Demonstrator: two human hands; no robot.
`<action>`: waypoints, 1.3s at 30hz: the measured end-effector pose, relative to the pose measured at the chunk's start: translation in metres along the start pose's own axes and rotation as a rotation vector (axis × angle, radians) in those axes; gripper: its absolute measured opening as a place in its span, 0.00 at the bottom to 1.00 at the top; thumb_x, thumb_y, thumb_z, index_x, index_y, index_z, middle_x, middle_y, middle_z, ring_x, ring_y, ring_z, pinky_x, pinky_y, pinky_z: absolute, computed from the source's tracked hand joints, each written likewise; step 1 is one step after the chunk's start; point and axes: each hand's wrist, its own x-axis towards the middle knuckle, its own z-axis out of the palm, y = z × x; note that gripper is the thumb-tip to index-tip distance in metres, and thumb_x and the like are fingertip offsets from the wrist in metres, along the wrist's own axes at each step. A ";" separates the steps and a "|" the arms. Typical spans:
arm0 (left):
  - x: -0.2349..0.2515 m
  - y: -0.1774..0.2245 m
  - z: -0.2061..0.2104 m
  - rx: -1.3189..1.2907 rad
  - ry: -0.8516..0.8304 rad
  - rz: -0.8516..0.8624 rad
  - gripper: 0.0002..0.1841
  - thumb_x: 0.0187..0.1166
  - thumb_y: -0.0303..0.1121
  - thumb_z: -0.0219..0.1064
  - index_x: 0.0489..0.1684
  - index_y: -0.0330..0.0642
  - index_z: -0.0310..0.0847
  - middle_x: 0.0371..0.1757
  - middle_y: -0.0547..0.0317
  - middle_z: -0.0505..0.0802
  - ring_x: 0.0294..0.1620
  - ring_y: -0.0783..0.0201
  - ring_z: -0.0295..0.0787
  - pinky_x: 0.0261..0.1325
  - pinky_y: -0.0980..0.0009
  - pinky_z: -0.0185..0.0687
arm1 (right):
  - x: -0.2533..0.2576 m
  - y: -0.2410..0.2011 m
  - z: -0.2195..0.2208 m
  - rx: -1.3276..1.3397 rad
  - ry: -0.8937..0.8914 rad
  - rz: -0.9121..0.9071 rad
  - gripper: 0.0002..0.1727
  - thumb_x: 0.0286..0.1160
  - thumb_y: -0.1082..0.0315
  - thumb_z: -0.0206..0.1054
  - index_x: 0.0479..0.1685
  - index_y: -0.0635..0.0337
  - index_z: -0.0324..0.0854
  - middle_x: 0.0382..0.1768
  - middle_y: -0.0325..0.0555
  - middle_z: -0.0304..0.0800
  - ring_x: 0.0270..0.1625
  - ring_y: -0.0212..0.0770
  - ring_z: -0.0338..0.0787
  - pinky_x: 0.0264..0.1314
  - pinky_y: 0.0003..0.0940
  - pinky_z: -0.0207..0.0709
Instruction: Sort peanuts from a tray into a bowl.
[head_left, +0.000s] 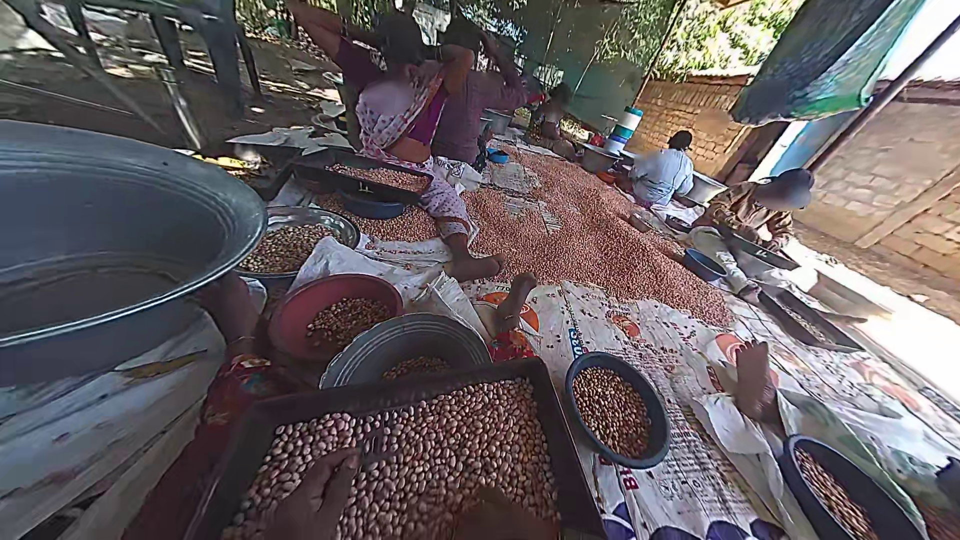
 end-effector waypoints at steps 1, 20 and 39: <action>-0.002 0.004 0.002 0.004 -0.005 -0.010 0.18 0.89 0.29 0.54 0.59 0.21 0.83 0.44 0.30 0.92 0.43 0.44 0.89 0.52 0.46 0.81 | -0.012 0.019 -0.014 0.012 -0.009 0.079 0.09 0.75 0.70 0.71 0.47 0.64 0.94 0.62 0.66 0.90 0.72 0.70 0.84 0.76 0.75 0.66; -0.010 0.009 0.016 0.061 -0.193 -0.017 0.15 0.90 0.30 0.54 0.59 0.31 0.85 0.47 0.43 0.94 0.38 0.58 0.88 0.45 0.59 0.81 | -0.019 0.010 -0.040 -0.038 -0.053 0.480 0.12 0.79 0.73 0.63 0.47 0.70 0.91 0.41 0.66 0.93 0.47 0.67 0.95 0.48 0.62 0.85; -0.011 0.025 0.023 0.239 -0.662 -0.062 0.20 0.93 0.36 0.52 0.75 0.35 0.78 0.45 0.36 0.92 0.43 0.41 0.89 0.54 0.45 0.80 | -0.033 0.013 -0.028 -0.109 -0.110 0.744 0.13 0.80 0.78 0.60 0.53 0.69 0.90 0.51 0.72 0.90 0.56 0.71 0.91 0.56 0.63 0.82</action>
